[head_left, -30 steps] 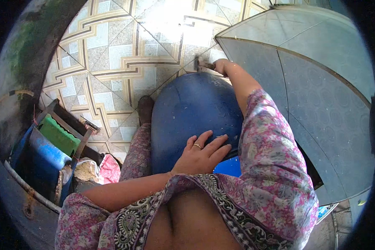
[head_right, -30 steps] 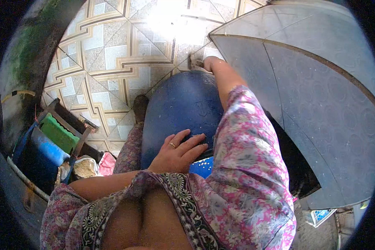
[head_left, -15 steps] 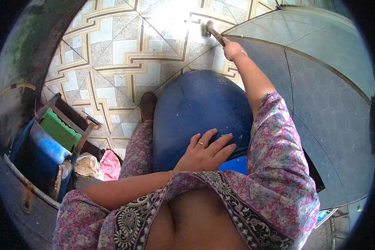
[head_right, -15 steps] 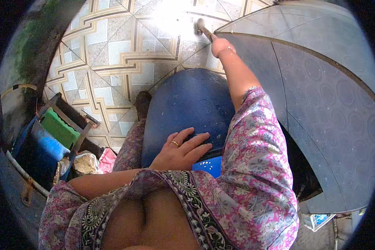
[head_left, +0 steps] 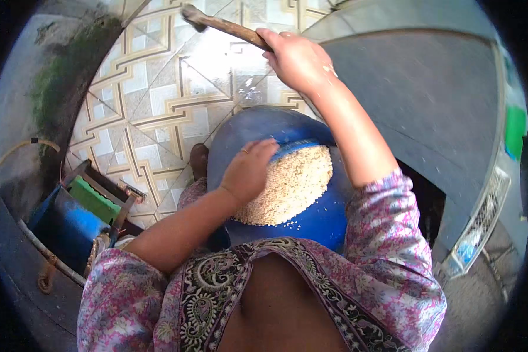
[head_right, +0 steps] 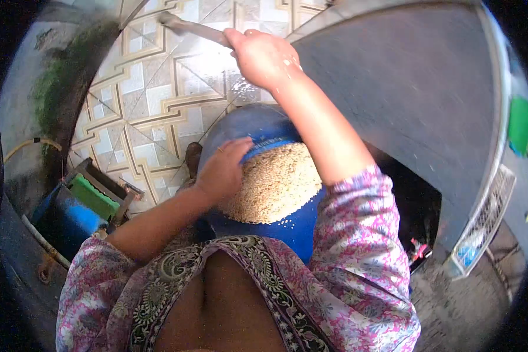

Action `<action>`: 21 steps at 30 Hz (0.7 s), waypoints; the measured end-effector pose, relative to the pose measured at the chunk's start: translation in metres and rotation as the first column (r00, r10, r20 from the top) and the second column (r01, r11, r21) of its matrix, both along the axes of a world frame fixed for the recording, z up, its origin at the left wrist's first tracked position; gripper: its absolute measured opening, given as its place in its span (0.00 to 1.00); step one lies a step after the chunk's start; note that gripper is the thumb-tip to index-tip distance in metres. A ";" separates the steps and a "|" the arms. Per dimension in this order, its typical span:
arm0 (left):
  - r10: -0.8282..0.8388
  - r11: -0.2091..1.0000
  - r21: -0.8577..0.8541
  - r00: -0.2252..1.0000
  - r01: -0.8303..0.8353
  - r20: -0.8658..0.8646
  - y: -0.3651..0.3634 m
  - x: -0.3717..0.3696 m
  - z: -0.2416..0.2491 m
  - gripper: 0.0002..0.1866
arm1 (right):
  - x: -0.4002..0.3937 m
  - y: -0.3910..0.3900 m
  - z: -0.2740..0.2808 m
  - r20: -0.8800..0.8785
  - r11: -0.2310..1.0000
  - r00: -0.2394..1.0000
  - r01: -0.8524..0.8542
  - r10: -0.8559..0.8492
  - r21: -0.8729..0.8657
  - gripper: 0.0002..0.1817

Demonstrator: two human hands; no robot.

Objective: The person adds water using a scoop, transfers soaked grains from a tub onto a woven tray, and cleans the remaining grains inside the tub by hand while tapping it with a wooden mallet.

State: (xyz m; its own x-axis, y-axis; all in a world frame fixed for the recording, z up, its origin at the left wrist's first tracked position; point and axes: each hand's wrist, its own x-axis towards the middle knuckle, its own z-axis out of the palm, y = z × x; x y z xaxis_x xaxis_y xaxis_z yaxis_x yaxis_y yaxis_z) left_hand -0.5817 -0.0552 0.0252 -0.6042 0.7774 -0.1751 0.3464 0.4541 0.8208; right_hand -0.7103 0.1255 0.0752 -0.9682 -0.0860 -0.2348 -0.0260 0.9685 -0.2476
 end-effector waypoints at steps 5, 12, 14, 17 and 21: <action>0.104 0.994 -0.023 0.994 -0.104 -0.023 0.000 0.004 0.006 0.21 | 0.111 0.030 0.154 -0.427 0.991 0.897 0.134 -0.114 0.017 0.21; 0.124 0.953 -0.270 0.990 -0.138 -0.068 0.005 0.010 0.030 0.21 | 0.268 0.125 0.244 -0.806 0.830 0.569 0.522 -0.165 0.198 0.26; 0.195 0.937 -0.255 0.962 -0.240 -0.191 -0.013 0.028 0.023 0.21 | 0.297 0.155 0.252 -0.799 0.769 0.591 0.562 -0.113 0.306 0.25; 0.353 0.851 -0.314 0.901 -0.420 -0.251 -0.047 0.084 0.031 0.21 | 0.323 0.193 0.254 -0.761 0.660 0.614 0.662 -0.208 0.354 0.21; 0.457 0.785 -0.339 0.855 -0.518 -0.247 -0.087 0.114 0.005 0.18 | 0.341 0.232 0.238 -0.695 0.582 0.636 0.720 -0.336 0.378 0.20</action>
State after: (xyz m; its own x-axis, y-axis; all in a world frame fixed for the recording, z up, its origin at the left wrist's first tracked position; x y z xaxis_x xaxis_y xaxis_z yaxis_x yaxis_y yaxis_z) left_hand -0.4680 -0.1426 0.0301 -0.9258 0.2613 -0.2732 0.0931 0.8579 0.5052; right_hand -0.3695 0.3579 0.3129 -0.7427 0.4496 0.4963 0.6125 0.7556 0.2322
